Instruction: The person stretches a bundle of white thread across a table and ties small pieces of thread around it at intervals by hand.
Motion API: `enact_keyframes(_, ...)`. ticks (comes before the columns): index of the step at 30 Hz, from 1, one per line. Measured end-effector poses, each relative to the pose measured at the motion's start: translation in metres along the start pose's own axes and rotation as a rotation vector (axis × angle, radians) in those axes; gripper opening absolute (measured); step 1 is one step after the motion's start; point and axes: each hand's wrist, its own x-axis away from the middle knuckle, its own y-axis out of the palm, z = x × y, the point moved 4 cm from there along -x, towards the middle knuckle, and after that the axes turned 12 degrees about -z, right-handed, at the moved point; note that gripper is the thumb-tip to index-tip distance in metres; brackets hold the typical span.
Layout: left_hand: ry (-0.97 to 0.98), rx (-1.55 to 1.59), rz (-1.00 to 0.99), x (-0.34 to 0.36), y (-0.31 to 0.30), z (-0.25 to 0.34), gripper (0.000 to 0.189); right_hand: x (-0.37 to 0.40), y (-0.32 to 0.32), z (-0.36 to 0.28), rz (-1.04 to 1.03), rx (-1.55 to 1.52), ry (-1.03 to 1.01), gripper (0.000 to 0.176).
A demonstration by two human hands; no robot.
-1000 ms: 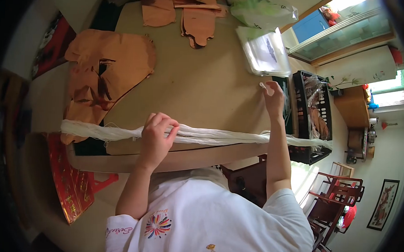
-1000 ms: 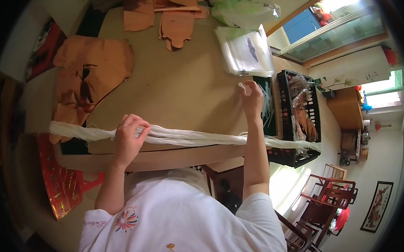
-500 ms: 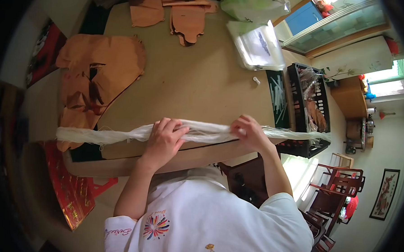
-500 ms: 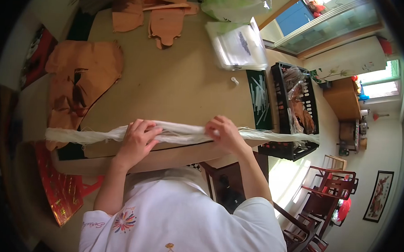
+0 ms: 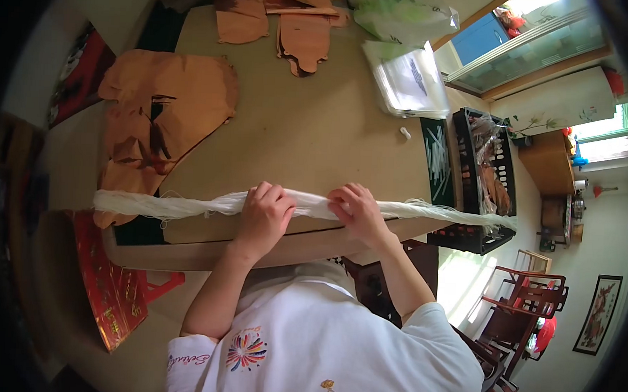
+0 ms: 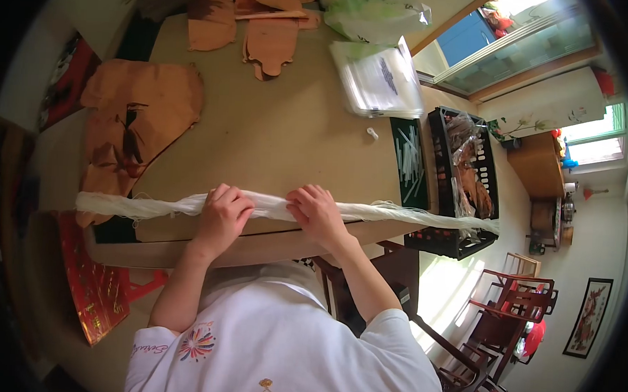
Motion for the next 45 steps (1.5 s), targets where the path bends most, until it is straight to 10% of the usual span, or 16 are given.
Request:
enact_keyframes(31,0.094,-0.042,-0.028,-0.001,0.013,0.017,0.007,0.008,0.013,-0.013,0.07,-0.102,-0.076,0.011)
enact_keyframes(45,0.035,0.662,0.09,-0.001,-0.016,0.047,0.008,0.009,0.04,-0.019,0.059,-0.36,-0.174,0.016)
